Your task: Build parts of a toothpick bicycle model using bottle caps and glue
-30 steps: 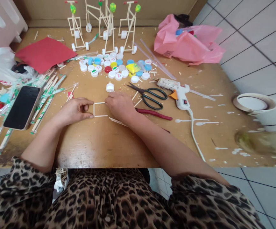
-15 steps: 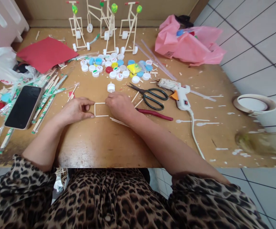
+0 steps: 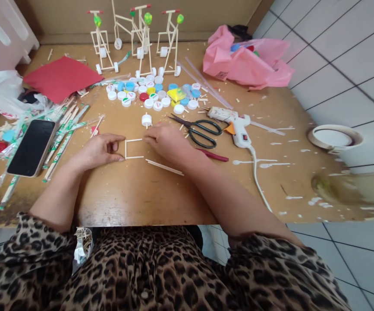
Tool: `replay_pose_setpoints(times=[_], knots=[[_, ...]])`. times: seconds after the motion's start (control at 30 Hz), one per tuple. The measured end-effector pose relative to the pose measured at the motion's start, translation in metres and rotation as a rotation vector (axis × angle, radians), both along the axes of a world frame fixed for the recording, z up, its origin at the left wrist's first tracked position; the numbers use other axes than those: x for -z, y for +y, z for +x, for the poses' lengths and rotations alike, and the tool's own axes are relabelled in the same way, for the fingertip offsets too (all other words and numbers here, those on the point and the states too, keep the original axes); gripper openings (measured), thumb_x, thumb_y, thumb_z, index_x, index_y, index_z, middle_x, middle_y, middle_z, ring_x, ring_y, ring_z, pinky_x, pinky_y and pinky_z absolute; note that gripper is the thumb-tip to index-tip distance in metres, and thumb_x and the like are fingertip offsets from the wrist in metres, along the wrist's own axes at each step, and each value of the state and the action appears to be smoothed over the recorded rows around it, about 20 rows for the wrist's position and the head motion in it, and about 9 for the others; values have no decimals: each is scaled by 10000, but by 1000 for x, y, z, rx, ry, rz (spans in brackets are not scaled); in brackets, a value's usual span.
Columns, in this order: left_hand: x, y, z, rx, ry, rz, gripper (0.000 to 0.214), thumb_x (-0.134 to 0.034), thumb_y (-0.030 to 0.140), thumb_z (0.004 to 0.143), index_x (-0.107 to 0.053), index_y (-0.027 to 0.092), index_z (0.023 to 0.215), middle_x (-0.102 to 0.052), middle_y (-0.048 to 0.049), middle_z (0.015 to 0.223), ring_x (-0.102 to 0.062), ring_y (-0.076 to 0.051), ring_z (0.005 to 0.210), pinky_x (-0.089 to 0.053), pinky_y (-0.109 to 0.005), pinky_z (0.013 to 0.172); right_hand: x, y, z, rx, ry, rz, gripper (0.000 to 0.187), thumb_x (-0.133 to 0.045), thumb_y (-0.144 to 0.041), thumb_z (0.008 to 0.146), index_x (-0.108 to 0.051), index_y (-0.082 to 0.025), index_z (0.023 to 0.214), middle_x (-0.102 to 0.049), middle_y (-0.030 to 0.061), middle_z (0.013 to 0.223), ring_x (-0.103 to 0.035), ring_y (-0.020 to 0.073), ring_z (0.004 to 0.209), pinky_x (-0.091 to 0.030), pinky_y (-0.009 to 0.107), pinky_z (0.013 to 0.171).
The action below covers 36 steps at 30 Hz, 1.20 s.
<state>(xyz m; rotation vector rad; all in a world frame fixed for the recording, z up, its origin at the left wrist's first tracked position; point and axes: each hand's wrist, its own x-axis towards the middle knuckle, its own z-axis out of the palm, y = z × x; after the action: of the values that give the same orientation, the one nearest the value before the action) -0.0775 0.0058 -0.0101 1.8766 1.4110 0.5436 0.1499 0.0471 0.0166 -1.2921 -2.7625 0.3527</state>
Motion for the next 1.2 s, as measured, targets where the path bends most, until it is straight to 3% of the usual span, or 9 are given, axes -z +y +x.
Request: replay_pose_setpoints(times=[0.17,0.4,0.6,1.2], knots=[[2,0,-3,8,-28,-5,526,-775,390,655,-702,134,1109,-644,-14,764,-521,-117,628,-452,-265,619,-3,3,18,75,195,25,277,-467,-140,875,-744,-133,877,-704,84,860,-569,178,790,-368,276,727],[3,0,0,-32,-14,-6,495,-766,390,645,-716,138,1068,-646,-14,756,-527,-119,630,-438,-256,600,1,-3,0,54,-48,46,329,-429,-155,925,-751,-105,975,-706,162,1031,-585,245,966,-336,329,759],[1,0,0,-13,9,5,490,-766,390,657,-712,137,1074,-652,-20,767,-519,-118,626,-436,-259,605,5,-4,-13,23,-185,105,361,-388,-134,947,-734,-108,1046,-703,177,1002,-575,260,964,-300,358,772],[-2,0,3,7,40,29,456,-765,333,668,-713,122,1068,-628,-5,750,-515,-118,624,-451,-269,645,13,-1,-17,-40,-206,121,350,-397,-129,954,-725,-100,1074,-705,176,991,-572,275,984,-291,357,760]])
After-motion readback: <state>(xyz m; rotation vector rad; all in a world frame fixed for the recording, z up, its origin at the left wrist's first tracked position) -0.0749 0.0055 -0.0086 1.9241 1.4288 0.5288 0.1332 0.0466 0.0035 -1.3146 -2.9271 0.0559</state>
